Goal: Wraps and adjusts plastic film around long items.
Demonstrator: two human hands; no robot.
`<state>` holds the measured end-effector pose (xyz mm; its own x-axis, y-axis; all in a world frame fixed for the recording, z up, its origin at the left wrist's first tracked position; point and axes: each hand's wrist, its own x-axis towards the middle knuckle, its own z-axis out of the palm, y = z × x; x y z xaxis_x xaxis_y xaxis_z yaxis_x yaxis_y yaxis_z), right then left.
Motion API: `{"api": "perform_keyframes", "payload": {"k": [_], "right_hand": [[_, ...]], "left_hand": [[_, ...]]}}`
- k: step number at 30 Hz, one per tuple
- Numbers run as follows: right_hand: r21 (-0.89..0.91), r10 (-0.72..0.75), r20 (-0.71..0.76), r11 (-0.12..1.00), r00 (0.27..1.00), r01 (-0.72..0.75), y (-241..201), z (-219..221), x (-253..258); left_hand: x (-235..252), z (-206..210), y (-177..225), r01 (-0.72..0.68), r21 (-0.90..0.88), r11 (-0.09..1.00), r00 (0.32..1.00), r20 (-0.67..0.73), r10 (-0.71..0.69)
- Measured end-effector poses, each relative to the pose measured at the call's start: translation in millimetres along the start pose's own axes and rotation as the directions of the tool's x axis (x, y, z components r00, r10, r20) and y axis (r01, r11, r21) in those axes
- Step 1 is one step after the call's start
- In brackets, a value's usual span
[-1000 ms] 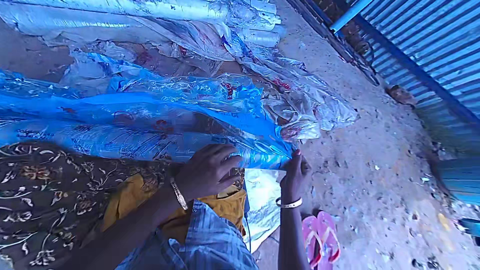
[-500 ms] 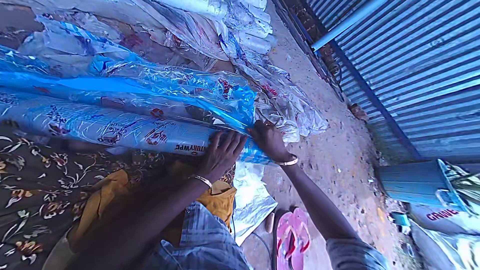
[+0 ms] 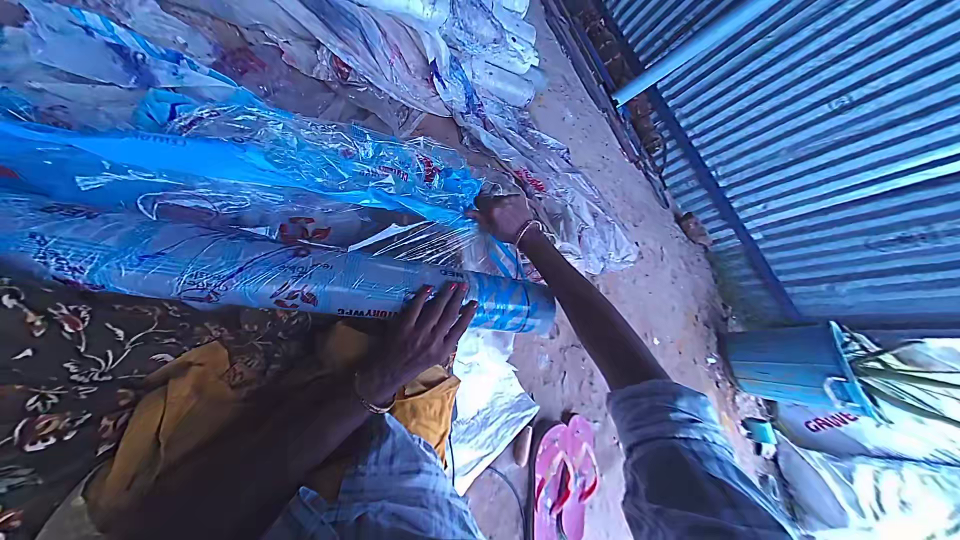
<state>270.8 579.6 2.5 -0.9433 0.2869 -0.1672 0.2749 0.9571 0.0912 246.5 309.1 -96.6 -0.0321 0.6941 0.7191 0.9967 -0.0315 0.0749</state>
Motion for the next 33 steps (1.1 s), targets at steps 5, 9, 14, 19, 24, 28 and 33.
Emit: {"api": "perform_keyframes", "payload": {"k": [5,9,14,19,24,28,33], "right_hand": [[0.887,0.390,-0.008,0.427,0.921,-0.174,60,-29,-9],[0.849,0.533,-0.310,0.528,0.787,-0.023,76,-70,-109],[0.756,0.577,-0.281,0.626,0.767,-0.194,2,-23,-214],[0.953,0.739,-0.007,0.208,0.673,-0.219,-52,17,-227],[0.928,0.651,0.340,-0.351,0.678,-0.128,-52,14,-218],[0.972,0.720,0.232,-0.147,0.654,-0.183,-59,5,-208],[0.659,0.754,-0.198,0.575,0.627,-0.484,-81,2,-210]], "left_hand": [[0,-7,-5,-0.014,-0.007,1.000,0.999,0.034,0.014],[5,2,-19,-0.018,-0.125,0.992,0.998,0.061,0.026],[18,4,-31,0.004,-0.214,0.977,0.997,0.077,0.012],[18,0,-32,-0.001,-0.197,0.980,0.995,0.095,0.020],[13,1,-28,-0.018,-0.157,0.987,0.998,0.061,0.028],[5,1,-22,-0.032,-0.097,0.995,0.999,0.022,0.034],[0,4,-21,-0.036,-0.076,0.996,0.999,0.005,0.036]]}}
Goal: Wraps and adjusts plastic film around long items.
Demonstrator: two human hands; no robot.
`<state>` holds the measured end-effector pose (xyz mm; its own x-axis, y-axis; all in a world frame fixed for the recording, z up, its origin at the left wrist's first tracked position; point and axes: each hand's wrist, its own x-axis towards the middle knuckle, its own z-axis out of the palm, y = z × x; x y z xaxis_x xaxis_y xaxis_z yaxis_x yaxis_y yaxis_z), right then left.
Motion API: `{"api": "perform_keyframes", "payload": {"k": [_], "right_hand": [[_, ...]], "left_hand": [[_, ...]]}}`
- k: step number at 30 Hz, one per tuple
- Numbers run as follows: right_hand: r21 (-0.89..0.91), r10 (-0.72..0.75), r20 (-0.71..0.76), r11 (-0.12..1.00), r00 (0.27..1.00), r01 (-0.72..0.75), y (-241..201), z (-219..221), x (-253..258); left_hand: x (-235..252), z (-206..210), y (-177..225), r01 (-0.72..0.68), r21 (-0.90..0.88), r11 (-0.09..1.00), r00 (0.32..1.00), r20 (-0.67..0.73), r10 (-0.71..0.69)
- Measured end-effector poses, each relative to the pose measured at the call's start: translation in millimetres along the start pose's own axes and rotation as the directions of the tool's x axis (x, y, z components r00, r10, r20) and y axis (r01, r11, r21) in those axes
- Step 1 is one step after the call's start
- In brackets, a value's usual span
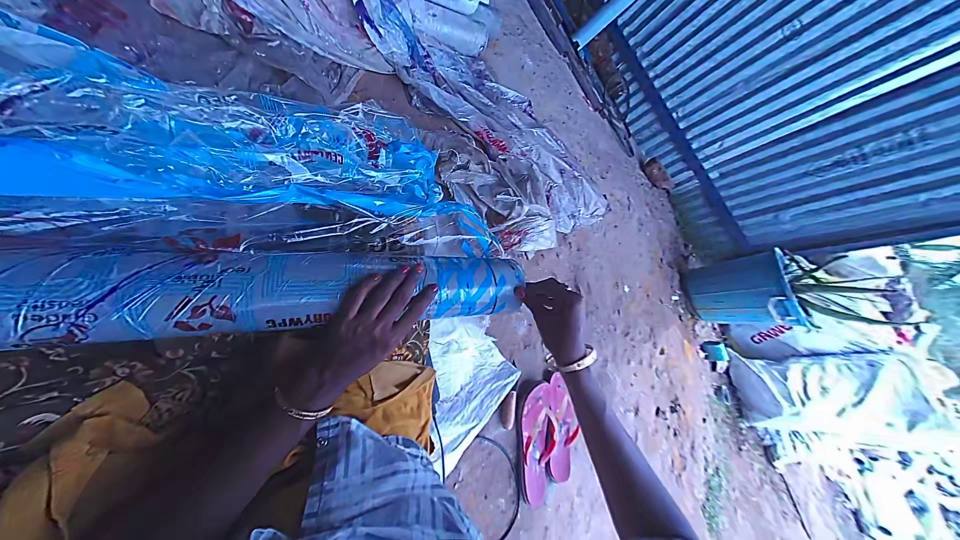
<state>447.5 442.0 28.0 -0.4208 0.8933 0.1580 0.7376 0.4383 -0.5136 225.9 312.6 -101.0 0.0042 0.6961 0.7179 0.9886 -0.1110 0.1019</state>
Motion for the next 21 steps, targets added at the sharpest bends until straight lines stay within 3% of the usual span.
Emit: {"api": "perform_keyframes", "payload": {"k": [4,9,14,21], "right_hand": [[-0.204,-0.142,-0.195,0.974,0.971,0.101,-3,16,-18],[-0.155,-0.253,-0.193,0.962,0.948,0.225,5,16,-19],[-0.214,-0.448,0.056,0.868,0.892,0.449,21,-11,4],[-0.338,-0.505,0.273,0.746,0.819,0.573,10,-23,17]], "left_hand": [[-2,0,0,-0.004,-0.011,1.000,1.000,-0.001,0.004],[-1,-1,-1,-0.025,-0.031,0.999,1.000,0.013,0.025],[-2,-1,-2,-0.031,-0.036,0.999,0.999,0.027,0.032],[-2,0,-2,-0.024,-0.056,0.998,0.999,0.022,0.025]]}}
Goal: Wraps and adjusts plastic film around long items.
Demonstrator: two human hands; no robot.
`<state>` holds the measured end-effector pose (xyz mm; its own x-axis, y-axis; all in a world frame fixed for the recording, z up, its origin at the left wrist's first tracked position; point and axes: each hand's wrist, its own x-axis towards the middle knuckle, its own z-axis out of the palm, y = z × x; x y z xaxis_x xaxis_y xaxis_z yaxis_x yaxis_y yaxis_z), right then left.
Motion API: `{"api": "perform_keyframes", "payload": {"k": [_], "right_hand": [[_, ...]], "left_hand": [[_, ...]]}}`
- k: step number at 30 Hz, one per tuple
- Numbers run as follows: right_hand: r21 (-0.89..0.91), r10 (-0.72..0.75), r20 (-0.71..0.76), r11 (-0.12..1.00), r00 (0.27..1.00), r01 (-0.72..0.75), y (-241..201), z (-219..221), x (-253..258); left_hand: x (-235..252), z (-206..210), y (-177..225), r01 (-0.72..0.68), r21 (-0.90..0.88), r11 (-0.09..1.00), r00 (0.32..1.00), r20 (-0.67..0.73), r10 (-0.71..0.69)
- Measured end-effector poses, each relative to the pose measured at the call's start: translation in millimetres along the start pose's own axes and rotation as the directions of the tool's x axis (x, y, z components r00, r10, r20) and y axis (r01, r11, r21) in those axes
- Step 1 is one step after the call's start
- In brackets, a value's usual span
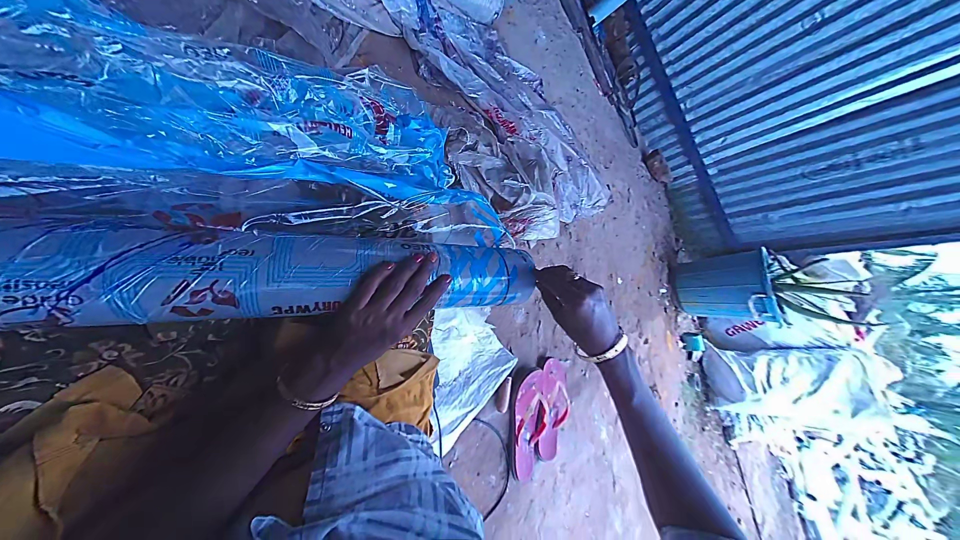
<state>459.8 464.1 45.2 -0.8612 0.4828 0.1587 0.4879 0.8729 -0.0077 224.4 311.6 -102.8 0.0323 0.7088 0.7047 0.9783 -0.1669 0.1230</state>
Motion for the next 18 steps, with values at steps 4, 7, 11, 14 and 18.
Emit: {"api": "perform_keyframes", "payload": {"k": [4,7,11,14,18], "right_hand": [[-0.094,-0.004,0.064,0.996,0.998,0.010,-3,-1,5],[-0.123,-0.015,0.078,0.992,0.997,0.024,-2,-1,9],[-0.016,-0.013,0.052,1.000,0.999,0.014,4,-3,15],[0.155,0.014,0.113,0.987,0.993,-0.032,10,-13,17],[0.086,0.021,0.159,0.996,0.987,-0.035,2,-15,17]], "left_hand": [[0,1,0,0.009,-0.014,1.000,1.000,0.003,-0.009],[0,2,0,0.007,-0.015,1.000,1.000,0.008,-0.007],[1,1,-1,0.004,-0.029,1.000,1.000,0.009,-0.003],[0,0,0,0.002,-0.021,1.000,1.000,-0.001,-0.002],[0,2,0,0.004,-0.029,1.000,1.000,-0.025,-0.005]]}}
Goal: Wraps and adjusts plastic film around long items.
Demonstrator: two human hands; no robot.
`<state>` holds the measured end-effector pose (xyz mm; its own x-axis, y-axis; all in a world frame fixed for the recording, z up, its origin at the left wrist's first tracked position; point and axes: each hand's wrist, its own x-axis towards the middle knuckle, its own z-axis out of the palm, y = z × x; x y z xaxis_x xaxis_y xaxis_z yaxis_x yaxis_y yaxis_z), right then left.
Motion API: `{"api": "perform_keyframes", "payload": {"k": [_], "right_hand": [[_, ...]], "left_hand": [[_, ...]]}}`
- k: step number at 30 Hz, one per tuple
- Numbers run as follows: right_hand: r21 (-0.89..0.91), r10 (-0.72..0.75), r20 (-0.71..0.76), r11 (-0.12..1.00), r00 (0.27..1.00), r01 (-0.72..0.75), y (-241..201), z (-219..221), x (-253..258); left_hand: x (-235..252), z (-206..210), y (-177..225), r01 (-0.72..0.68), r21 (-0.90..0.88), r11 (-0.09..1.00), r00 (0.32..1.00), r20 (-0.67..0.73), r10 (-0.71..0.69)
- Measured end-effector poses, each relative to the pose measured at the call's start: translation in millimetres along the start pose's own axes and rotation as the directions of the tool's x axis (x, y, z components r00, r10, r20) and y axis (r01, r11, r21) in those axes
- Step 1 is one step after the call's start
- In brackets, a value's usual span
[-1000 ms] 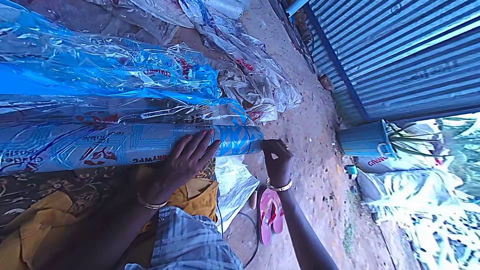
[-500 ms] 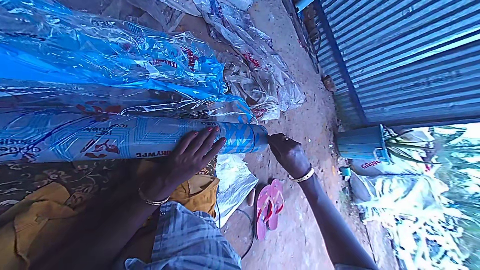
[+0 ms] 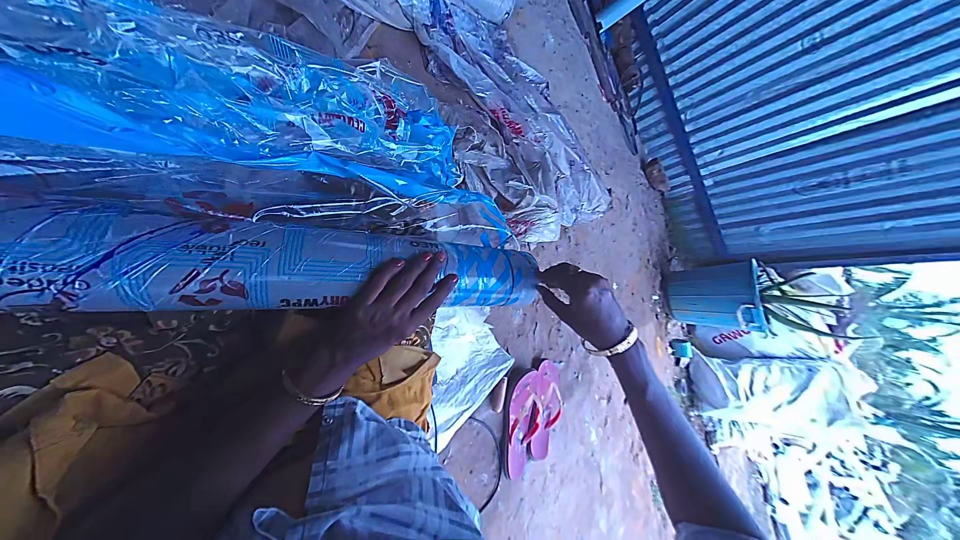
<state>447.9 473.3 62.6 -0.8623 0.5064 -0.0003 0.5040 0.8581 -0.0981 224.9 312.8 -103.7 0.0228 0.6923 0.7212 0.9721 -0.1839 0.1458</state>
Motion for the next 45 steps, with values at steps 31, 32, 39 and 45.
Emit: {"api": "perform_keyframes", "payload": {"k": [31,32,39,45], "right_hand": [[-0.022,-0.049,-0.210,0.999,0.976,0.045,12,21,-4],[0.057,-0.017,-0.205,0.998,0.979,0.029,14,20,-8],[0.111,0.015,-0.213,0.994,0.977,0.009,10,24,-24],[0.024,0.011,-0.173,1.000,0.985,-0.007,5,17,-17]], "left_hand": [[1,-1,-1,0.000,-0.005,1.000,1.000,0.007,0.000],[0,-1,0,-0.005,-0.002,1.000,1.000,0.011,0.005],[1,-2,1,-0.003,0.002,1.000,1.000,0.012,0.003],[1,-2,0,-0.003,0.003,1.000,1.000,0.009,0.003]]}}
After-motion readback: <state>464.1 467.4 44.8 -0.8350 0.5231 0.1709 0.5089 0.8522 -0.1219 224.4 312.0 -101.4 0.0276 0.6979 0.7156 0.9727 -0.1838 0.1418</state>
